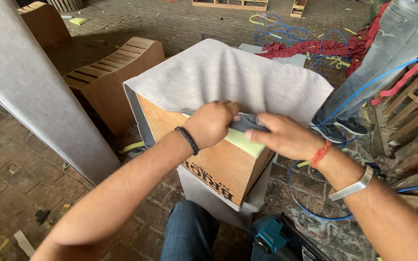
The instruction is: The person stretches a gray fabric cover over a foam-padded wooden furniture panel on a workbench, then uses a pneumatic nail gun to staple the fabric to the frame. They flip and reposition the panel between sides, pull the fabric taut by hand, and press the cover down to seat it.
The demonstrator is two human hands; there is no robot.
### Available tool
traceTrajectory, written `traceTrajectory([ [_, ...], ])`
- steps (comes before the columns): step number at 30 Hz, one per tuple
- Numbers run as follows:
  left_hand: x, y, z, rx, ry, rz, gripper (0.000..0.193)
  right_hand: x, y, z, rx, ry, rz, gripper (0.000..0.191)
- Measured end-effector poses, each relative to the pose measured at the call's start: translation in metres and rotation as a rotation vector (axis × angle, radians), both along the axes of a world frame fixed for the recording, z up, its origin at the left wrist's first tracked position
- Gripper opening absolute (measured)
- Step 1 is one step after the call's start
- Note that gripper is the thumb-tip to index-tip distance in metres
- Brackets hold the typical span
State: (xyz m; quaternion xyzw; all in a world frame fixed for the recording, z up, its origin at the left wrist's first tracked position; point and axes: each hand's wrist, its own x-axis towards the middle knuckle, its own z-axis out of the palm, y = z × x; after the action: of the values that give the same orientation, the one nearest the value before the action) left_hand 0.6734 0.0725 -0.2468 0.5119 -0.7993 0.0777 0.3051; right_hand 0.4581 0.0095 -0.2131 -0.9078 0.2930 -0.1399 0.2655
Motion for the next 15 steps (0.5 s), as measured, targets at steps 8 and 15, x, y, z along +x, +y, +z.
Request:
traceTrajectory([
  [8, -0.001, -0.01, 0.015, 0.397, -0.354, -0.074, 0.047, 0.014, 0.023, 0.016, -0.242, 0.456, 0.062, 0.055],
  [15, -0.004, 0.009, -0.014, 0.022, -0.443, -0.059, 0.012, 0.002, 0.039, -0.022, -0.54, 0.177, 0.115, 0.014],
])
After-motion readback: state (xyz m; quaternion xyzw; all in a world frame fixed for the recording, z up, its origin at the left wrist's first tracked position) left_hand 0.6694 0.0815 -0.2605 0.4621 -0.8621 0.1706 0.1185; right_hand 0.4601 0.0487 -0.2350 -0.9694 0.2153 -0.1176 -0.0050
